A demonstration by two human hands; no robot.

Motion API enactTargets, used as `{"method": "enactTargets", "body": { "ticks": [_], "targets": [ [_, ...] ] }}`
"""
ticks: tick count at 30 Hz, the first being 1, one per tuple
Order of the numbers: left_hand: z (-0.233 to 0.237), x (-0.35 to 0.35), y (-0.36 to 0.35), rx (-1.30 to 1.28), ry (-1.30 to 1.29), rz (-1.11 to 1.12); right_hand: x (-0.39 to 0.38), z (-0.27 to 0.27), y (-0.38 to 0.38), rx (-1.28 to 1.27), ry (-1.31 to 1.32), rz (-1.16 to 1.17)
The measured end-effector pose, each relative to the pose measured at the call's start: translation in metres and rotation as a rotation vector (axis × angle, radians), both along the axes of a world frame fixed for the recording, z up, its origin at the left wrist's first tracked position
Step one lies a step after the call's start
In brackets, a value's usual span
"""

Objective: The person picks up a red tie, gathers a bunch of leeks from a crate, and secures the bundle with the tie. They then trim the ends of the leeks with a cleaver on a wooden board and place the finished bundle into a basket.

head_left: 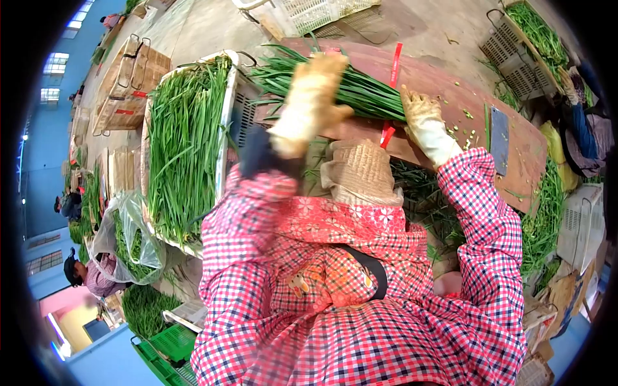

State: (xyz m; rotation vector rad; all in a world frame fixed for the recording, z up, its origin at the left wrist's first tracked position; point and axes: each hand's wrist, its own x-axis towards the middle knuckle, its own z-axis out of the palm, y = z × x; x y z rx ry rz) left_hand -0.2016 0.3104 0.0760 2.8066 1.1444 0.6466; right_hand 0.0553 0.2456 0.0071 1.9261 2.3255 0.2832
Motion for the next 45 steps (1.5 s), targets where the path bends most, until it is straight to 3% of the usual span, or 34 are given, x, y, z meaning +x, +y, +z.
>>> {"method": "enactTargets", "body": {
  "ticks": [2, 6, 8, 14, 19, 22, 23, 26, 29, 32, 33, 36, 39, 42, 45],
  "targets": [
    [-0.014, 0.04, 0.0, -0.036, 0.317, -0.039, 0.001, 0.0, 0.001, -0.02, -0.034, -0.003],
    [-0.079, 0.067, 0.03, -0.086, 0.433, -0.204, 0.005, -0.004, -0.004, 0.067, 0.053, 0.004],
    [-0.07, 0.071, 0.036, -0.14, 0.484, -0.236, 0.02, 0.005, -0.005, -0.057, 0.178, 0.014],
    [-0.062, 0.075, 0.026, -0.135, 0.437, -0.2, 0.081, 0.027, -0.066, -0.006, 0.117, -0.217],
    [-0.054, 0.079, 0.025, -0.186, 0.365, -0.207, 0.084, 0.02, -0.09, 0.42, 0.609, -0.326],
    [-0.053, 0.08, 0.021, -0.153, 0.306, -0.21, 0.079, 0.013, -0.07, 0.456, 1.186, -0.285],
    [-0.053, 0.081, 0.021, -0.144, 0.304, -0.206, 0.072, 0.007, -0.064, 0.473, 1.251, -0.306],
    [-0.052, 0.083, 0.023, -0.116, 0.282, -0.213, 0.058, -0.024, -0.029, 0.682, 1.095, -0.168],
    [-0.051, 0.086, 0.025, -0.124, 0.303, -0.21, 0.026, -0.026, -0.014, 0.373, 0.729, -0.253],
    [-0.054, 0.087, 0.026, -0.119, 0.34, -0.196, 0.034, -0.025, -0.01, 0.267, 0.634, -0.229],
    [-0.056, 0.086, 0.025, -0.108, 0.342, -0.198, 0.033, -0.027, -0.012, 0.405, 0.409, -0.224],
    [-0.057, 0.084, 0.024, -0.084, 0.375, -0.192, 0.064, -0.021, -0.03, 0.305, 0.21, -0.381],
    [-0.062, 0.085, 0.025, -0.074, 0.379, -0.178, 0.087, -0.013, -0.055, 0.474, 0.342, -0.405],
    [-0.065, 0.083, 0.024, -0.071, 0.354, -0.179, 0.065, 0.008, -0.054, 0.686, 0.791, -0.001],
    [-0.067, 0.081, 0.025, -0.045, 0.26, -0.233, 0.042, 0.007, -0.042, 0.478, 0.464, -0.075]
  ]
}}
